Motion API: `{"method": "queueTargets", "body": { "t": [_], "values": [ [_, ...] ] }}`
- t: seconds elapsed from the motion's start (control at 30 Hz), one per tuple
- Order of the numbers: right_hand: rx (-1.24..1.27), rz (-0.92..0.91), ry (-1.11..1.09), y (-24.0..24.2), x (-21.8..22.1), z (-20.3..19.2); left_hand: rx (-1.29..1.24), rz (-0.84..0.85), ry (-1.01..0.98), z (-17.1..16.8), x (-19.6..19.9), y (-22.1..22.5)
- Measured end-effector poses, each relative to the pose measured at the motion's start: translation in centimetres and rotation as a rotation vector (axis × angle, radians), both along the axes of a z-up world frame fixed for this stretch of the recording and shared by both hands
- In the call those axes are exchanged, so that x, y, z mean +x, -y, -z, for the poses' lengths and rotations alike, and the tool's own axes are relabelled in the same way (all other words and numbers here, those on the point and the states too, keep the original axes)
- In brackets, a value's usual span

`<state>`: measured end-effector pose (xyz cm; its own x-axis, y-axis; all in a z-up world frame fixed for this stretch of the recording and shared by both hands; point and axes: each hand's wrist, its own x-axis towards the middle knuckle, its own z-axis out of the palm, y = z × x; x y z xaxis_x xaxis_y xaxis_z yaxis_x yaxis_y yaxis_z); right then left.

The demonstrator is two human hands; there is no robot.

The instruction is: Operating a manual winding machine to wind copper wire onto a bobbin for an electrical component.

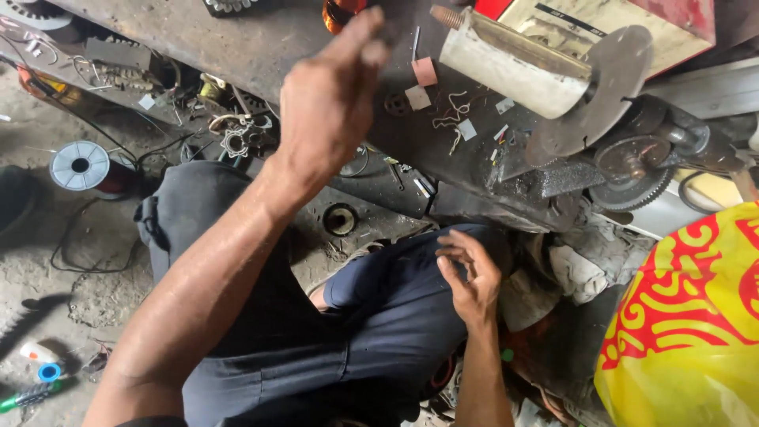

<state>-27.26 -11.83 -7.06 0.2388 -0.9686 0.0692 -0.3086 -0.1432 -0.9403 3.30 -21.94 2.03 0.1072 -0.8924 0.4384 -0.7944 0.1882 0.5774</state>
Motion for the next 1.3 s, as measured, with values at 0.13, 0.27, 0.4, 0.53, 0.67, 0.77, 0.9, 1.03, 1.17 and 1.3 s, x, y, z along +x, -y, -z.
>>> {"method": "queueTargets", "body": {
  "t": [0.13, 0.27, 0.4, 0.53, 0.67, 0.77, 0.9, 1.03, 1.17, 1.3],
  "values": [
    [-0.043, 0.066, -0.046, -0.1, 0.3, 1.0, -0.327, 0.139, -0.849, -1.7, -1.8, -0.7],
    [-0.075, 0.051, -0.113, 0.1, 1.1, 0.5, -0.242, 0.285, -0.782, -1.8, -4.3, -1.0],
    [-0.088, 0.047, -0.151, -0.1, 1.0, 0.9, -0.250, 0.462, -0.955, -1.4, -5.6, -1.9],
    [-0.086, 0.053, -0.224, 0.1, 1.3, 0.9, -0.313, 0.306, -0.857, -2.1, -4.8, -1.9],
    [-0.065, 0.068, -0.242, 0.0, 1.1, 1.2, -0.296, 0.403, -0.634, -3.3, -4.3, -3.2],
    [-0.066, 0.075, -0.248, 0.0, 1.7, 0.5, -0.125, 0.570, -0.522, -3.1, -4.7, -3.5],
    [-0.086, 0.058, -0.252, 0.1, 1.3, 1.0, -0.180, 0.493, -0.608, -3.7, -2.2, -1.7],
    [-0.105, 0.064, -0.228, -0.2, 1.4, 0.3, -0.206, 0.114, -0.246, -1.8, -0.6, 0.2],
    [-0.089, 0.036, -0.192, 0.1, 1.3, 0.5, 0.041, -0.002, 0.319, 2.7, -1.6, 1.9],
    [-0.066, 0.100, -0.179, -0.2, 0.8, 0.8, -0.039, 0.121, 0.331, 2.6, -0.5, 1.8]
  ]
}}
